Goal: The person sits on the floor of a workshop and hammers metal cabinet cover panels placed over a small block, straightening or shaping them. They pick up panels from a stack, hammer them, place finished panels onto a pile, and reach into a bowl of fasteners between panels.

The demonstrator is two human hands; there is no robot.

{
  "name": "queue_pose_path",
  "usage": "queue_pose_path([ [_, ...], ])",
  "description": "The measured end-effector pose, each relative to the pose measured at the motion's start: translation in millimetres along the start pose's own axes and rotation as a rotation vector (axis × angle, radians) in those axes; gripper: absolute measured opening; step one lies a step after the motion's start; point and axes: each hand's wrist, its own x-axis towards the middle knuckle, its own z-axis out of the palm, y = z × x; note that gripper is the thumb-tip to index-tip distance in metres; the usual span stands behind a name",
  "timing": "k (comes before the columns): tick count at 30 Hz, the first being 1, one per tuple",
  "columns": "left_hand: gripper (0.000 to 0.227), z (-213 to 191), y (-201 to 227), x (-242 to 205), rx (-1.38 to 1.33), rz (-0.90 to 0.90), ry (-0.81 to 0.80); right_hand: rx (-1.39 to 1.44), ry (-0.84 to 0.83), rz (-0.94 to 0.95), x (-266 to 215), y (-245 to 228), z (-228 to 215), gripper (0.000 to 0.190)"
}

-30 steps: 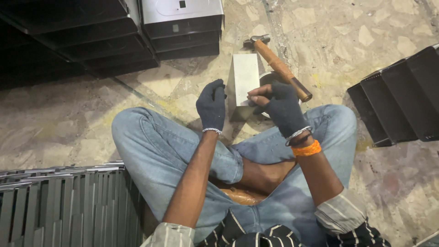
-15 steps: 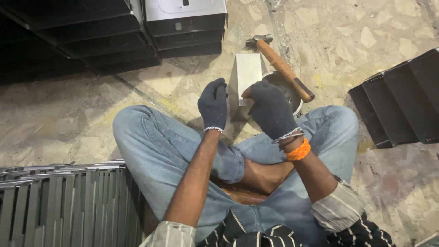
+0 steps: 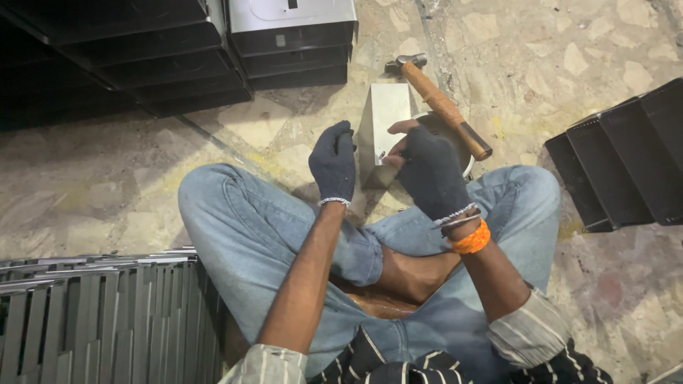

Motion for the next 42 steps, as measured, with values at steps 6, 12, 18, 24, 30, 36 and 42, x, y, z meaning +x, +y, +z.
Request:
queue_pose_path([
  [6, 0.022, -0.4, 8.2, 1.2, -0.032, -0.058, 0.040, 0.072, 0.116, 0.076, -5.9, 5.0, -2.0, 0.043],
  [12, 0.022, -0.4, 12.6, 1.3, -0.056, -0.132, 0.040, -0.009, 0.151, 0.058, -5.5, 28.0, -3.8, 0.025],
  [18, 0.021, -2.7, 12.0, -0.6, -0.062, -0.043, 0.015, -0.065, 0.170, -0.038, 6.9, 50.0, 3.0, 0.010],
  [24, 0.024, -3.1, 17.0, -2.1, -0.050, 0.049, -0.072, -0.087, 0.180, -0.109, 20.0, 57.5, 17.5, 0.014],
  [30, 0.027, 0.3, 17.0, -1.2, -0.010, 0.040, -0.130, -0.158, 0.168, -0.138, 22.5, 56.4, 22.7, 0.022],
  [36, 0.026, 5.4, 4.7, -0.1, 0.059, 0.046, -0.127, -0.177, 0.189, -0.089, 21.9, 56.4, 24.9, 0.027],
  [42, 0.023, 5.5, 0.2, -0.4, 0.024, 0.110, -0.097, -0.155, 0.190, -0.075, 16.9, 59.3, 23.4, 0.028],
])
